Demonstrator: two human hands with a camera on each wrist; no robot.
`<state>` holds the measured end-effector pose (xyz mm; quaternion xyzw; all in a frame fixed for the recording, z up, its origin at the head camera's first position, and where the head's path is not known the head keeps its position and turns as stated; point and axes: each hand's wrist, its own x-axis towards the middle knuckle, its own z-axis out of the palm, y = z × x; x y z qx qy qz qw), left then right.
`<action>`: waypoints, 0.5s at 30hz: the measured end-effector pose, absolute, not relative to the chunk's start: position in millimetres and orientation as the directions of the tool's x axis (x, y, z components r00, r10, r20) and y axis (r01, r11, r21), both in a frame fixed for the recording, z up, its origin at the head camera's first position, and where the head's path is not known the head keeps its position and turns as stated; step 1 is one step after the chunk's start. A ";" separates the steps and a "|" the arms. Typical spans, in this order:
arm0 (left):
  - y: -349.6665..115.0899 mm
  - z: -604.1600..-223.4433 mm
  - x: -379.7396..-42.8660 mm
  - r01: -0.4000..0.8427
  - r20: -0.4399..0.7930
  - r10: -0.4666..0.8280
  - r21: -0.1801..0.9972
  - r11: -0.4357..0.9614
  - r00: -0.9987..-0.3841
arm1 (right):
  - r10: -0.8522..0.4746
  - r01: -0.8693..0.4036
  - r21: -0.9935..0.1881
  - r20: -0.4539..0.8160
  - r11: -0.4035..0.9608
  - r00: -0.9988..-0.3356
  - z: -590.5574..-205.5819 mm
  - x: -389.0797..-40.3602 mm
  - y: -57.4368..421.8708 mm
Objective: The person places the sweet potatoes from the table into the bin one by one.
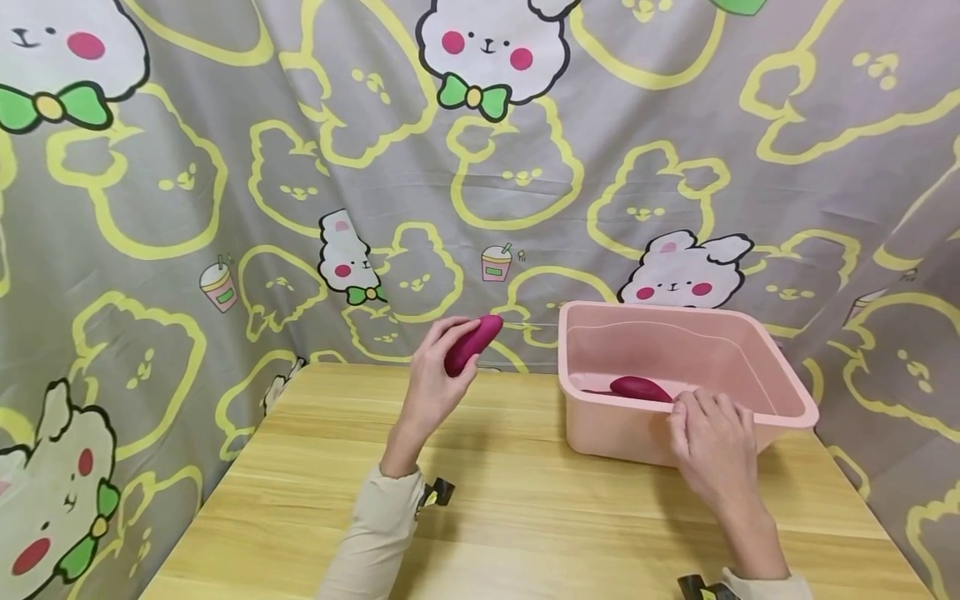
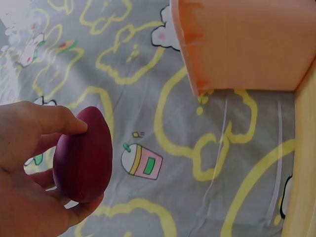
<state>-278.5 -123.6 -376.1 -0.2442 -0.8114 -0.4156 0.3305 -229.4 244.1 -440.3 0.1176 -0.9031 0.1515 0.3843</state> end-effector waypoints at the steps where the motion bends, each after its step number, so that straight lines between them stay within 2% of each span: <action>1: -121.8 -376.0 -278.3 0.677 0.740 0.127 0.513 0.528 -0.660 | -0.096 -0.329 -0.183 0.730 0.926 -0.676 -440.3 -229.5 244.0; 15: -90.4 -373.8 -280.1 0.711 0.733 0.191 0.508 0.486 -0.653 | -0.097 -0.334 -0.183 0.734 0.924 -0.672 -439.8 -230.2 243.3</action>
